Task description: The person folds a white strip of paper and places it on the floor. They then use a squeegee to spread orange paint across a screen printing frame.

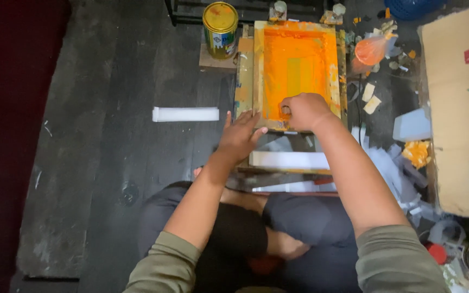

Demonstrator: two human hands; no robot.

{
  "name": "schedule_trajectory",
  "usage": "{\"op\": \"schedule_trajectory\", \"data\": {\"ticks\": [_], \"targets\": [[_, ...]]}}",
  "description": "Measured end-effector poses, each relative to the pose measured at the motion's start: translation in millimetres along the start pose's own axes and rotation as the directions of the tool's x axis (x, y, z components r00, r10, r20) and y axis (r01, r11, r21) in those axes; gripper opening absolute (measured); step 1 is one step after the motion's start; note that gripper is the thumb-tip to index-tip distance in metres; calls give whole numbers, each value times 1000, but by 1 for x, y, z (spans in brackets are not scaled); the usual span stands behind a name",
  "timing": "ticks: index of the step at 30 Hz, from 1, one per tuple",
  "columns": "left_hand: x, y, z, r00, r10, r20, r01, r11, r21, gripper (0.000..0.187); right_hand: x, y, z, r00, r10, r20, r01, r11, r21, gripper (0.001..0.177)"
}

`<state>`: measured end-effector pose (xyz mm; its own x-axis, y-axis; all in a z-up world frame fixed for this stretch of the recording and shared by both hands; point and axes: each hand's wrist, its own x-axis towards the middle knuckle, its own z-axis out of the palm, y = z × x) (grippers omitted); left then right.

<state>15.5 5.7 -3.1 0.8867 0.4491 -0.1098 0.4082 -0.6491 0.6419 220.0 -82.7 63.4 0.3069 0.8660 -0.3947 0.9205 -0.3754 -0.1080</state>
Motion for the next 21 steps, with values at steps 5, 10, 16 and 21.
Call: {"op": "schedule_trajectory", "data": {"ticks": [5,10,16,21], "targets": [[20,-13,10,985,80,-156,-87,995,-40,60,37,22,-14,991,-18,-135,9,998,-61,44],[34,-17,2,989,71,-132,-77,996,-46,60,69,26,-15,967,-11,-255,-3,998,-56,40],[36,-16,1,994,48,-103,-57,995,-85,62,70,19,1,967,-10,-254,-3,999,-50,53],[19,-10,1,991,47,-129,-64,990,-129,61,53,22,33,982,3,-188,-14,998,-60,58]]}}
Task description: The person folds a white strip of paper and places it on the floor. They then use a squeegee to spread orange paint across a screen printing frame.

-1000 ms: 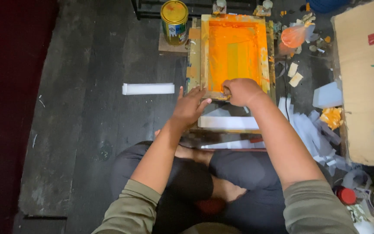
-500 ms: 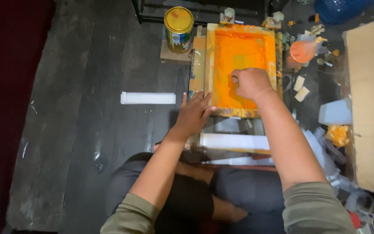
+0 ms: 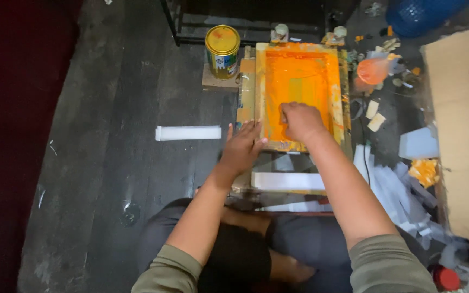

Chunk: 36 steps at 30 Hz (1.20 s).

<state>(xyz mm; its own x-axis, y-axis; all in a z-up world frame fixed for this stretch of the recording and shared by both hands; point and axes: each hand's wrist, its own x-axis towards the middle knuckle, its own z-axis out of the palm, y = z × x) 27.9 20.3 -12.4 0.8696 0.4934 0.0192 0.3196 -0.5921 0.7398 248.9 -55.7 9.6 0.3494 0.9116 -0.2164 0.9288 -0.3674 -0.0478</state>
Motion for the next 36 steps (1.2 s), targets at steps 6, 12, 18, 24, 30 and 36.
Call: {"op": "schedule_trajectory", "data": {"ticks": [6,12,18,24,30,36], "targets": [[-17,8,-2,996,-40,76,37,998,49,68,-60,-30,-28,992,12,123,-28,992,126,54],[-22,0,7,998,-26,65,21,997,77,68,-74,-31,-30,991,5,135,-21,993,120,41],[-13,1,7,993,-72,89,61,991,120,67,-36,-3,-16,994,20,111,-26,998,55,56],[12,-11,10,999,7,-52,-3,996,85,63,6,10,-42,994,-11,-107,11,1000,-2,25],[34,-10,3,999,-36,27,35,998,47,66,49,20,-22,993,-37,-113,27,996,-81,53],[23,0,-2,1000,-25,2,25,998,50,66,31,18,1,988,-16,-154,12,999,-30,61]]}}
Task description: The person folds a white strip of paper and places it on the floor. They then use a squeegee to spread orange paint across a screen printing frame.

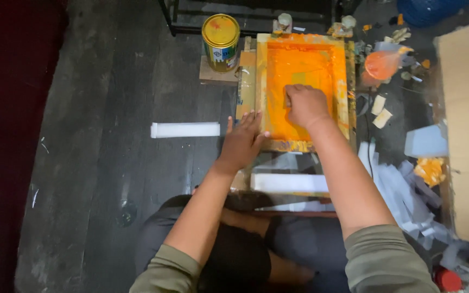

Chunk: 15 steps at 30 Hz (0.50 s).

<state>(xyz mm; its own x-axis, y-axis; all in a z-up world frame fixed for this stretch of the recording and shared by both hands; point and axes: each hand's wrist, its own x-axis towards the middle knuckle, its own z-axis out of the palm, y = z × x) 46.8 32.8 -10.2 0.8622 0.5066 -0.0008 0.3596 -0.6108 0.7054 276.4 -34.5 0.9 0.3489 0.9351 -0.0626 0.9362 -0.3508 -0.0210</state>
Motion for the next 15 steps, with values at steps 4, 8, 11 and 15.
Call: {"op": "schedule_trajectory", "data": {"ticks": [4,8,11,15], "targets": [[-21,11,-8,998,-15,60,11,998,59,66,-43,-25,-20,996,51,78,-50,999,-8,52],[-34,1,7,999,-9,52,5,997,76,68,-80,-34,-26,969,50,243,-80,990,115,59],[-44,1,8,998,-2,57,-2,997,83,67,-97,-41,-37,955,33,293,-75,988,133,57],[-48,3,4,997,22,68,-26,999,47,68,-97,-41,-38,951,2,308,-41,992,121,46]]}}
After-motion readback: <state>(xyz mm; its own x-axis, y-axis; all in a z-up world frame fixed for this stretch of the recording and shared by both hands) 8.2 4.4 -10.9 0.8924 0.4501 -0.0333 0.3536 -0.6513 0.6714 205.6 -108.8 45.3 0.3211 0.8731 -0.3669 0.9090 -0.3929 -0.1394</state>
